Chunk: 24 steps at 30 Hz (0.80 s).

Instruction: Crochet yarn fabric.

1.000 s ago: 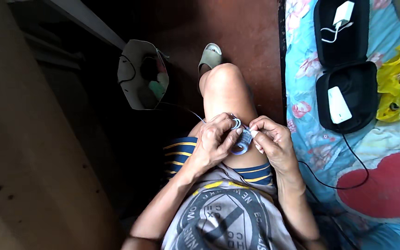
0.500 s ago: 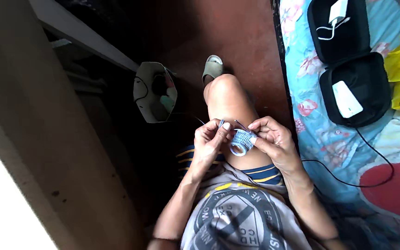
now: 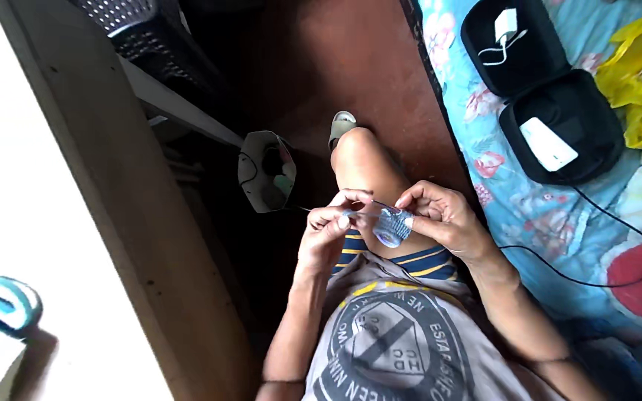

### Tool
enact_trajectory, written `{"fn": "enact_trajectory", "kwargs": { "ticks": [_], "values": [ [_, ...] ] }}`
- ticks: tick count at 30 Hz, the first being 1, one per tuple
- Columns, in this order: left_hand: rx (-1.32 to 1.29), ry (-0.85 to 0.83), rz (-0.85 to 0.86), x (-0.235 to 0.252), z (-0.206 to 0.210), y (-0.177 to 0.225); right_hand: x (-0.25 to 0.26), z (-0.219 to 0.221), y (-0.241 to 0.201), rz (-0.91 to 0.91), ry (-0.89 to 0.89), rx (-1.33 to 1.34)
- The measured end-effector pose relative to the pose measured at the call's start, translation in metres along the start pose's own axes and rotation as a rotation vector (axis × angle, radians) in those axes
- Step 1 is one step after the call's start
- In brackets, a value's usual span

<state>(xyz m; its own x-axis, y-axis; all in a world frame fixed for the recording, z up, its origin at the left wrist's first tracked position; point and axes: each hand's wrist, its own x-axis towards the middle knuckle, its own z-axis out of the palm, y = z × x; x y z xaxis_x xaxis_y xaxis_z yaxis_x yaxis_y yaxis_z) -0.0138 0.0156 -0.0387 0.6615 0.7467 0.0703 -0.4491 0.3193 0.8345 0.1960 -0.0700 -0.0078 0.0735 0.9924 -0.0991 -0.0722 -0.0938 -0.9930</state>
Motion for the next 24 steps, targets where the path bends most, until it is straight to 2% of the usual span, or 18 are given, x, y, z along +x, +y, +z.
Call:
{"fn": "enact_trajectory", "kwargs": {
  "ticks": [2, 5, 12, 24],
  "values": [
    [-0.065, -0.008, 0.022, 0.000, 0.010, -0.008, -0.005, 0.002, -0.003, 0.006, 0.000, 0.064],
    [-0.024, -0.015, 0.006, -0.002, 0.023, -0.010, -0.013, 0.004, -0.005, 0.004, 0.017, 0.111],
    [0.128, 0.131, -0.032, -0.006, 0.044, -0.005, -0.022, 0.006, -0.003, 0.029, 0.085, 0.159],
    [0.174, 0.246, -0.140, 0.000, 0.053, -0.002, -0.021, 0.010, 0.006, 0.022, 0.128, 0.162]
  ]
}}
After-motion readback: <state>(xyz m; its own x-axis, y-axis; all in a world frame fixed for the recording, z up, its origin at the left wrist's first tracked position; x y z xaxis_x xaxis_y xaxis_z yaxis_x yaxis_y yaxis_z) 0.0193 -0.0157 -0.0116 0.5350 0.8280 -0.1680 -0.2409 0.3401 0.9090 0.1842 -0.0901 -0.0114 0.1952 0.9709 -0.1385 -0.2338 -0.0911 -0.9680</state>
